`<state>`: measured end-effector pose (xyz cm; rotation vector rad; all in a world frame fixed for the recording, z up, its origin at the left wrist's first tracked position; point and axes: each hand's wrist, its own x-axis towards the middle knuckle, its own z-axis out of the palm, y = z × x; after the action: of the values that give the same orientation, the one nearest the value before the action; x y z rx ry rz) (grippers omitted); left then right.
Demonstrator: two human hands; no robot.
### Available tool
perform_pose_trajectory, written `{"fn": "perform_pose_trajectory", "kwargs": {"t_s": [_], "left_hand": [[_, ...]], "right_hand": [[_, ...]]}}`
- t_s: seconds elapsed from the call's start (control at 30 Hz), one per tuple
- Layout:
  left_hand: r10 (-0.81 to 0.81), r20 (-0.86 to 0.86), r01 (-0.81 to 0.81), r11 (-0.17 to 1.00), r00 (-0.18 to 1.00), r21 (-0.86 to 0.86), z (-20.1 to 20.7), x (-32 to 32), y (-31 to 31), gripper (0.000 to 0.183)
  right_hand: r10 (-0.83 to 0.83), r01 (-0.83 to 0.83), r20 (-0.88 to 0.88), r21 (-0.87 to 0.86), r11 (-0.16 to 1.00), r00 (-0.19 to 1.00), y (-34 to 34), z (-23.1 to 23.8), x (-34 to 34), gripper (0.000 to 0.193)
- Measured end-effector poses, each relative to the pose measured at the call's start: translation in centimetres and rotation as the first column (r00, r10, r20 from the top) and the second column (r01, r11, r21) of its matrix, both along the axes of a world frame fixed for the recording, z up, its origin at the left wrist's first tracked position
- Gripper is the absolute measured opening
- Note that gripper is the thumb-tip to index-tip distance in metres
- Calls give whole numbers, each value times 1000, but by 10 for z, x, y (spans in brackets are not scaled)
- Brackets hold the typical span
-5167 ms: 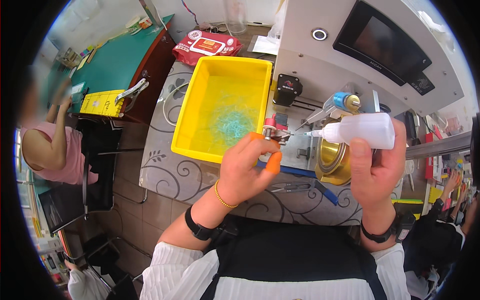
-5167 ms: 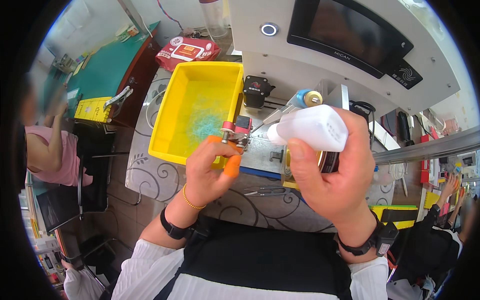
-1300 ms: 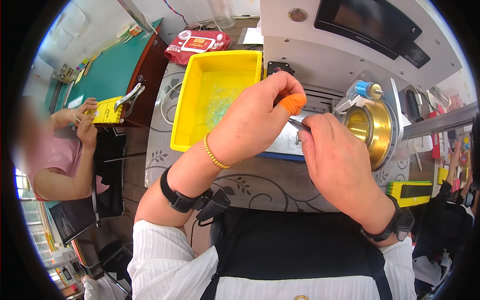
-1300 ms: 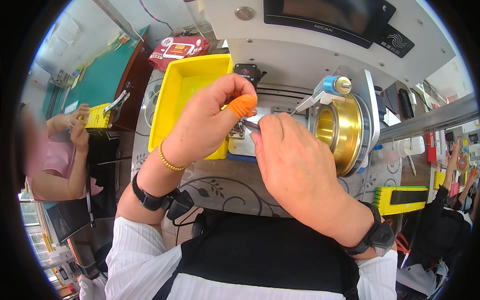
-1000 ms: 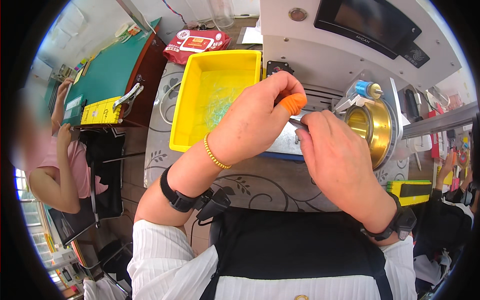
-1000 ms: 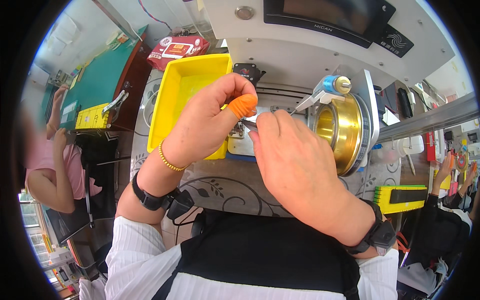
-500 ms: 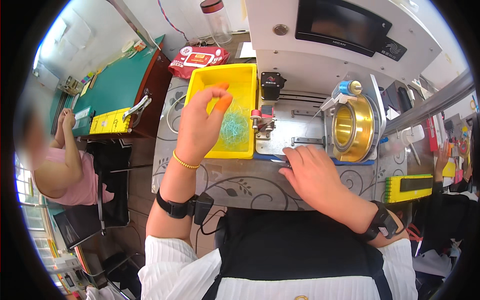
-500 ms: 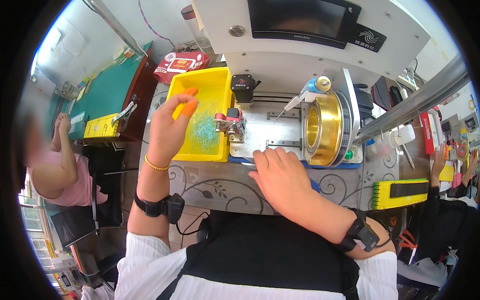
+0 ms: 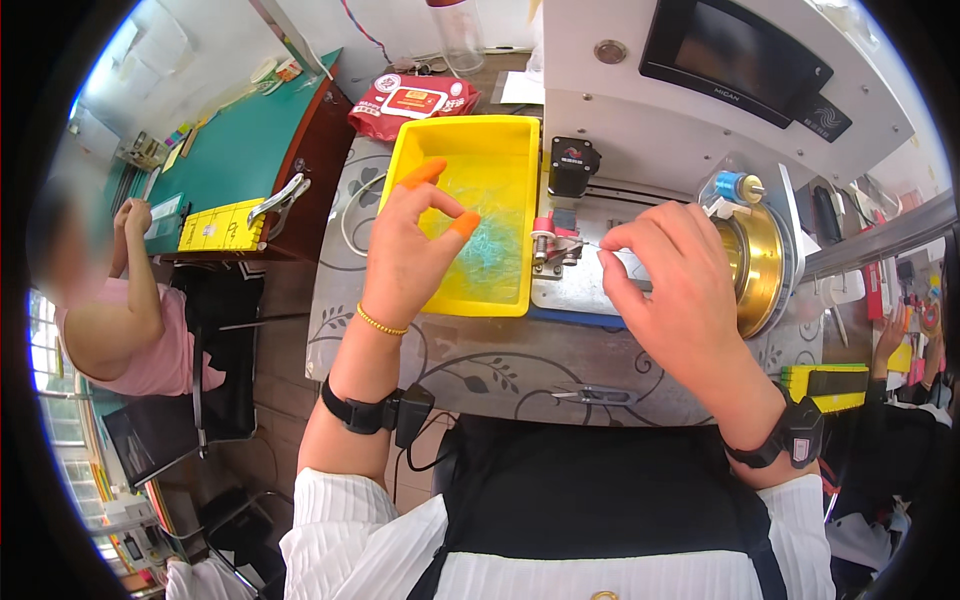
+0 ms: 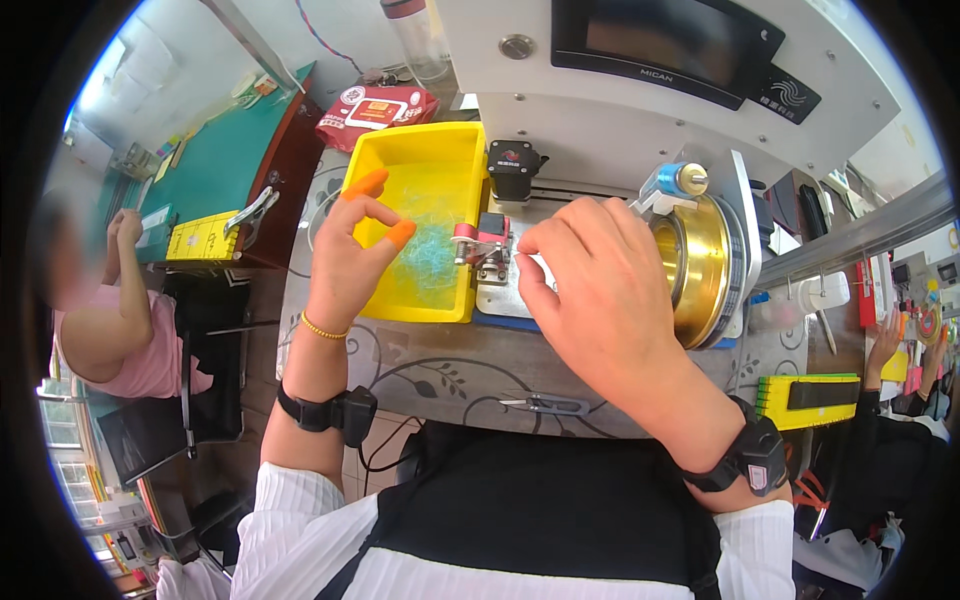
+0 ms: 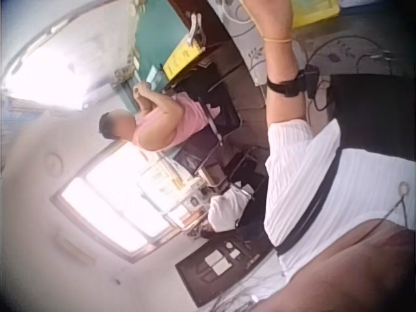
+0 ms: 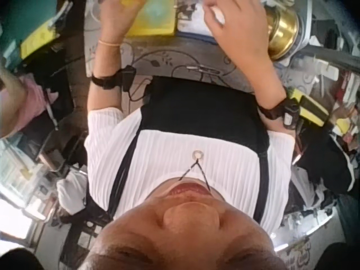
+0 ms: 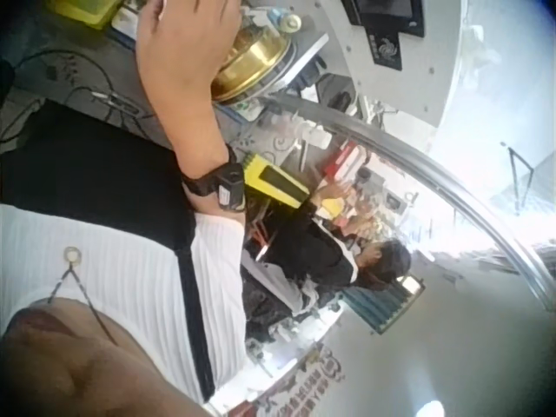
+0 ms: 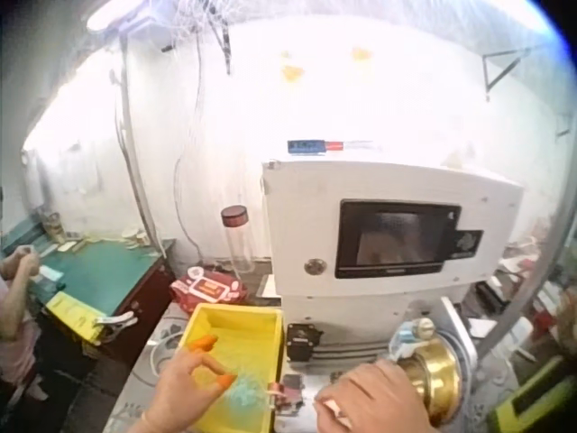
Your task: Processing and assembling small electronic or mechanical components using a machine.
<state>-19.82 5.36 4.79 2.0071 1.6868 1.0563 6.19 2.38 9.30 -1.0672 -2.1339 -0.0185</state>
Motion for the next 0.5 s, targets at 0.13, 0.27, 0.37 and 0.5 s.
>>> {"fn": "perform_pose_trajectory", "kwargs": {"t_s": [0.13,0.27,0.37,0.5], "left_hand": [[54,103,-57,998,993,32,5,11,-1,20],[-27,158,48,990,987,-136,13,4,-10,23],[7,214,41,975,977,-217,13,5,-15,25],[-78,492,138,987,867,-86,18,24,-27,33]], "right_hand": [[12,-12,-20,7,1000,1000,4,-2,-3,17],[34,-33,-16,58,998,999,7,-6,-4,18],[41,-36,-48,102,994,998,11,-2,-1,18],[-8,15,-40,166,986,999,-7,13,13,16]]}}
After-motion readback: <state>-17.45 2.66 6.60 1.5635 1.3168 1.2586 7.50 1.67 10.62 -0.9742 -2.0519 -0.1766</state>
